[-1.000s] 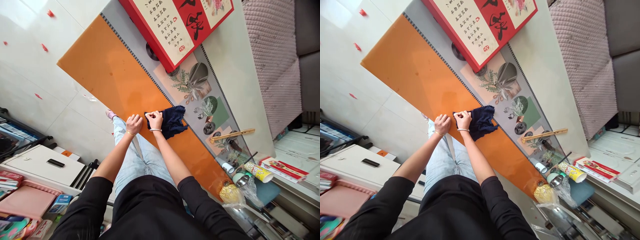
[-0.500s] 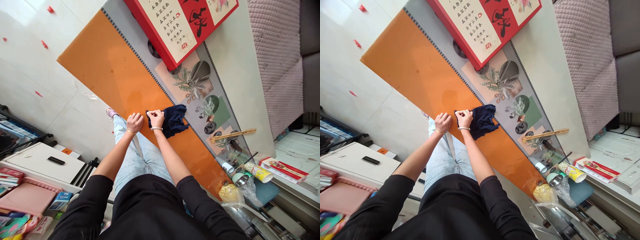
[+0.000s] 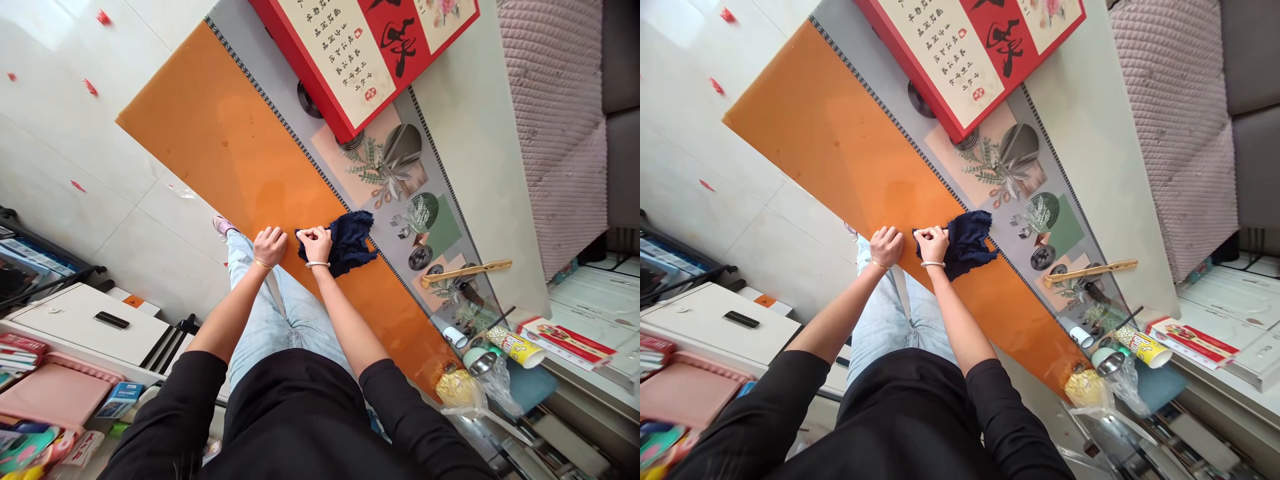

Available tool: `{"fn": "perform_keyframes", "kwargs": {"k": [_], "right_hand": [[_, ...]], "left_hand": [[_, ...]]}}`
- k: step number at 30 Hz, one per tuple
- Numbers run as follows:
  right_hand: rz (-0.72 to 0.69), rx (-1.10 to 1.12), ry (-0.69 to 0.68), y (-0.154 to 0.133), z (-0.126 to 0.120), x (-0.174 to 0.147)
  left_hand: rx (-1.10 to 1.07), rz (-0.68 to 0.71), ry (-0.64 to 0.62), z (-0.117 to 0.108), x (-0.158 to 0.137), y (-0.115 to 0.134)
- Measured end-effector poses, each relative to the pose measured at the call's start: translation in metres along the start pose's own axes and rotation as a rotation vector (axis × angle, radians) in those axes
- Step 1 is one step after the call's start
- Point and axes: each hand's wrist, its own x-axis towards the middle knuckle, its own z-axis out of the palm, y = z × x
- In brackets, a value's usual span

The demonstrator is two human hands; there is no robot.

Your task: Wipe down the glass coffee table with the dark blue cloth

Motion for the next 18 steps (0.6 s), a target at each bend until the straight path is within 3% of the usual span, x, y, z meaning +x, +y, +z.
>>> {"fn": "perform_keyframes", "kwargs": {"k": [12, 15, 18], "right_hand": [[-0.046, -0.017, -0.01, 0.0, 0.002, -0.002], [-0.07, 0.0, -0.05, 0.012, -0.009, -0.006], [-0.005, 0.017, -0.009, 0.021, -0.016, -0.003]], "left_hand": [[0.024, 0.015, -0.001, 0.001, -0.002, -0.002], [0.055, 0.037, 0.006, 0.002, -0.003, -0.003], [0.065, 0.041, 0.01, 0.004, -0.004, -0.004]]}}
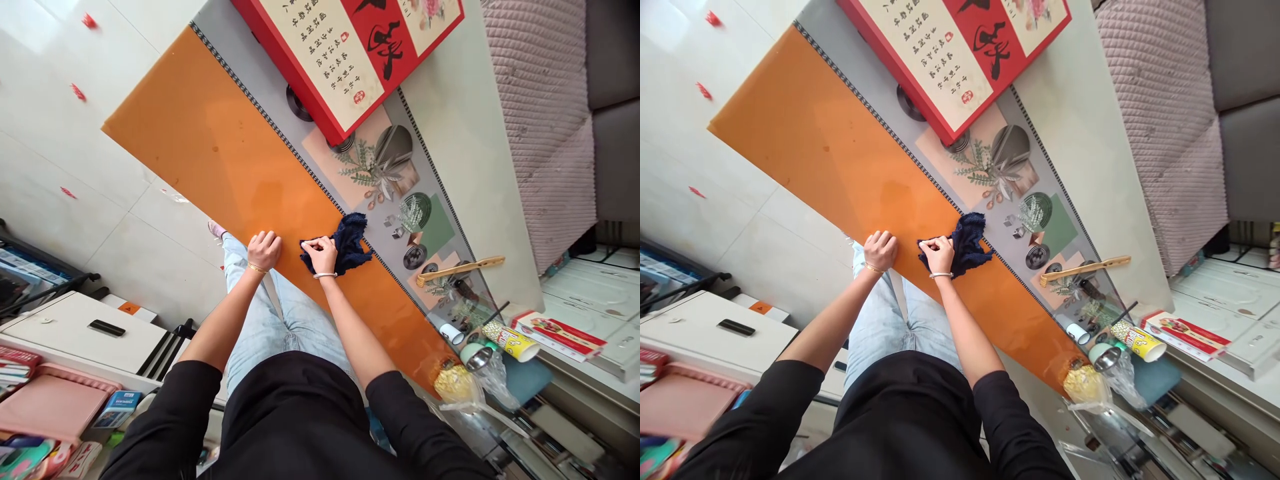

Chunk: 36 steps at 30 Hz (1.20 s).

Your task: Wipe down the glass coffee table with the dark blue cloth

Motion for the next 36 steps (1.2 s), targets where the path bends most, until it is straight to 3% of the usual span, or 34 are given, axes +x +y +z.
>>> {"fn": "perform_keyframes", "kwargs": {"k": [5, 8, 11, 17, 23, 30, 36], "right_hand": [[-0.027, -0.001, 0.071, -0.015, 0.013, 0.032], [-0.085, 0.0, 0.022, -0.012, 0.007, 0.029], [-0.044, -0.011, 0.033, -0.003, -0.001, 0.017], [-0.118, -0.065, 0.04, -0.024, 0.017, 0.042], [-0.142, -0.12, -0.018, -0.005, 0.001, 0.016], [-0.257, -0.216, 0.026, -0.041, 0.043, 0.058], [-0.324, -0.256, -0.036, 0.002, 0.009, 0.013]], "left_hand": [[-0.021, -0.008, -0.014, -0.001, 0.001, 0.0], [0.03, 0.024, 0.003, -0.001, 0.001, 0.0], [0.079, 0.053, 0.027, -0.001, 0.001, 0.0], [0.061, 0.029, 0.007, -0.001, 0.001, 0.0], [0.023, 0.015, 0.004, -0.001, 0.001, 0.001], [0.057, 0.04, 0.024, -0.002, 0.002, 0.002], [-0.023, 0.001, 0.003, 0.0, 0.001, 0.001]]}}
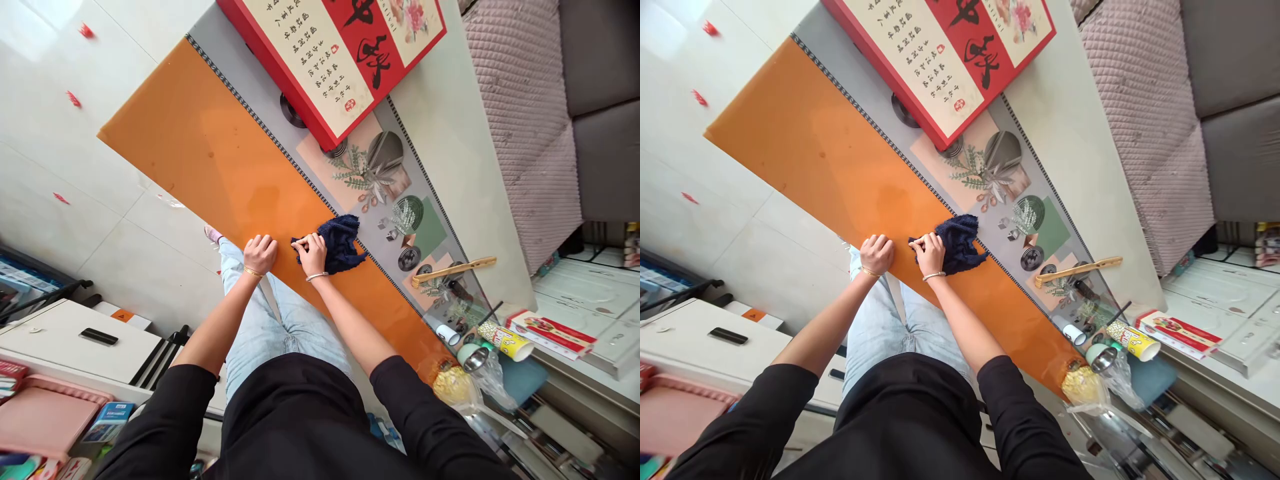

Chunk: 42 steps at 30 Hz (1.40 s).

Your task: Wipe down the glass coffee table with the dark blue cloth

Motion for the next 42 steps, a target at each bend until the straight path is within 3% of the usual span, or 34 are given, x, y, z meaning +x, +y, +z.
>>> {"fn": "perform_keyframes", "kwargs": {"k": [7, 9, 13, 16, 19, 25, 27, 29, 31, 33, 35, 37, 42], "right_hand": [[-0.072, -0.048, 0.003, -0.038, 0.026, 0.067], [-0.081, -0.027, -0.025, -0.027, 0.017, 0.056], [-0.015, 0.0, -0.078, 0.016, -0.009, -0.004], [0.019, -0.033, -0.033, 0.03, -0.014, -0.017], [-0.005, -0.068, 0.01, 0.023, -0.007, 0.007], [0.017, -0.032, 0.107, -0.003, 0.006, 0.089], [0.009, -0.016, 0.128, -0.001, 0.004, 0.097], [-0.04, 0.003, 0.084, 0.012, -0.004, 0.076], [-0.075, 0.025, 0.007, 0.033, -0.016, 0.03], [-0.056, 0.052, -0.067, 0.051, -0.027, -0.019], [-0.012, 0.037, -0.076, 0.058, -0.032, -0.043], [-0.003, 0.005, -0.043, 0.051, -0.027, -0.029], [-0.048, -0.054, 0.049, 0.016, -0.006, 0.063]], "left_hand": [[0.032, 0.002, -0.018, -0.004, 0.002, 0.001], [0.024, 0.0, -0.018, -0.004, 0.002, 0.001], [-0.034, -0.014, -0.025, -0.004, 0.002, 0.0], [-0.049, -0.022, -0.028, -0.002, 0.0, 0.0], [-0.062, -0.034, -0.034, -0.001, -0.001, -0.001], [0.019, 0.0, -0.004, 0.0, -0.001, -0.001], [0.031, -0.002, 0.002, -0.001, 0.0, 0.0], [0.025, -0.008, -0.003, -0.003, 0.001, 0.0], [0.027, -0.004, -0.009, -0.003, 0.001, 0.0], [0.036, 0.008, -0.007, -0.002, 0.001, 0.0], [0.029, 0.007, 0.003, -0.001, 0.0, -0.001], [0.003, -0.006, 0.011, 0.0, 0.0, -0.001], [-0.029, -0.031, 0.013, -0.001, 0.0, 0.0]]}}
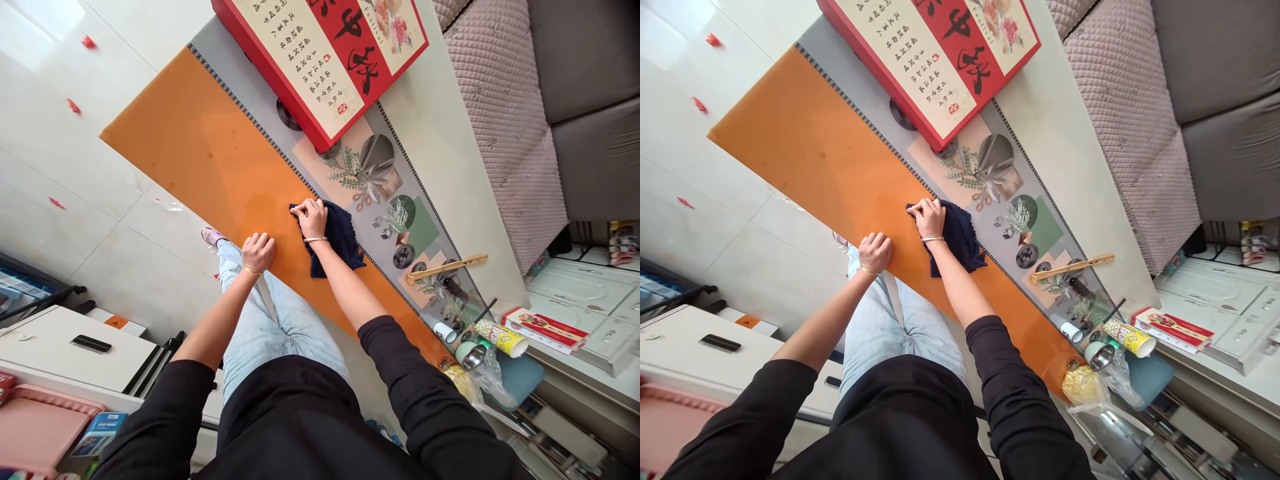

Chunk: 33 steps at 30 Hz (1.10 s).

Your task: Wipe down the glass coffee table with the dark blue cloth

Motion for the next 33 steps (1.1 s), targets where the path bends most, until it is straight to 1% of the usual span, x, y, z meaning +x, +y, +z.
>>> {"fn": "perform_keyframes", "kwargs": {"k": [1, 2, 6, 7, 8, 9, 12, 14, 16, 19, 20, 21, 22, 23, 26, 27, 28, 29, 30, 31, 33], "right_hand": [[-0.009, 0.0, -0.007, -0.002, 0.0, 0.003], [-0.02, -0.002, -0.025, -0.001, -0.002, -0.004], [-0.069, -0.012, -0.169, 0.012, -0.014, -0.065], [-0.077, -0.012, -0.192, 0.014, -0.015, -0.074], [-0.077, -0.011, -0.192, 0.015, -0.014, -0.075], [-0.074, -0.01, -0.174, 0.014, -0.011, -0.069], [-0.086, -0.001, -0.115, 0.006, 0.0, -0.03], [-0.086, 0.005, -0.1, 0.003, 0.004, -0.016], [-0.066, -0.001, -0.092, 0.004, 0.002, -0.026], [-0.072, -0.007, -0.141, 0.013, -0.007, -0.065], [-0.079, -0.006, -0.159, 0.015, -0.009, -0.073], [-0.078, -0.006, -0.163, 0.016, -0.009, -0.074], [-0.067, -0.006, -0.147, 0.016, -0.007, -0.068], [-0.048, -0.008, -0.113, 0.014, -0.004, -0.055], [0.006, -0.007, 0.004, 0.002, 0.009, 0.006], [0.015, -0.001, 0.027, -0.002, 0.011, 0.022], [0.018, 0.005, 0.041, -0.005, 0.012, 0.03], [0.01, 0.013, 0.045, -0.005, 0.01, 0.03], [-0.004, 0.02, 0.042, -0.004, 0.006, 0.021], [-0.021, 0.02, 0.038, 0.001, 0.0, 0.004], [-0.064, 0.008, 0.02, 0.015, -0.015, -0.042]], "left_hand": [[-0.001, 0.002, -0.003, 0.0, 0.0, 0.0], [-0.001, 0.003, -0.004, -0.001, 0.0, 0.0], [-0.006, -0.005, -0.007, 0.001, 0.0, -0.001], [-0.012, -0.01, -0.008, 0.002, -0.001, -0.001], [-0.02, -0.013, -0.011, 0.003, -0.001, -0.001], [-0.028, -0.016, -0.012, 0.003, -0.001, -0.001], [-0.04, -0.024, -0.004, 0.002, -0.001, -0.001], [-0.044, -0.021, -0.001, 0.0, 0.0, 0.0], [-0.043, -0.013, 0.0, -0.001, 0.001, 0.0], [-0.019, 0.015, 0.007, -0.001, 0.001, 0.0], [-0.006, 0.026, 0.01, 0.0, 0.001, -0.001], [0.008, 0.036, 0.014, 0.0, 0.0, -0.001], [0.022, 0.045, 0.018, 0.001, 0.0, -0.002], [0.035, 0.053, 0.022, 0.001, 0.0, -0.002], [0.062, 0.067, 0.023, 0.001, -0.001, -0.002], [0.064, 0.068, 0.024, 0.001, 0.0, -0.002], [0.062, 0.067, 0.027, 0.001, 0.0, -0.002], [0.059, 0.067, 0.033, 0.0, 0.0, -0.002], [0.057, 0.072, 0.041, 0.0, 0.0, -0.002], [0.058, 0.081, 0.052, 0.001, 0.001, -0.002], [0.071, 0.1, 0.071, 0.001, 0.0, -0.002]]}}
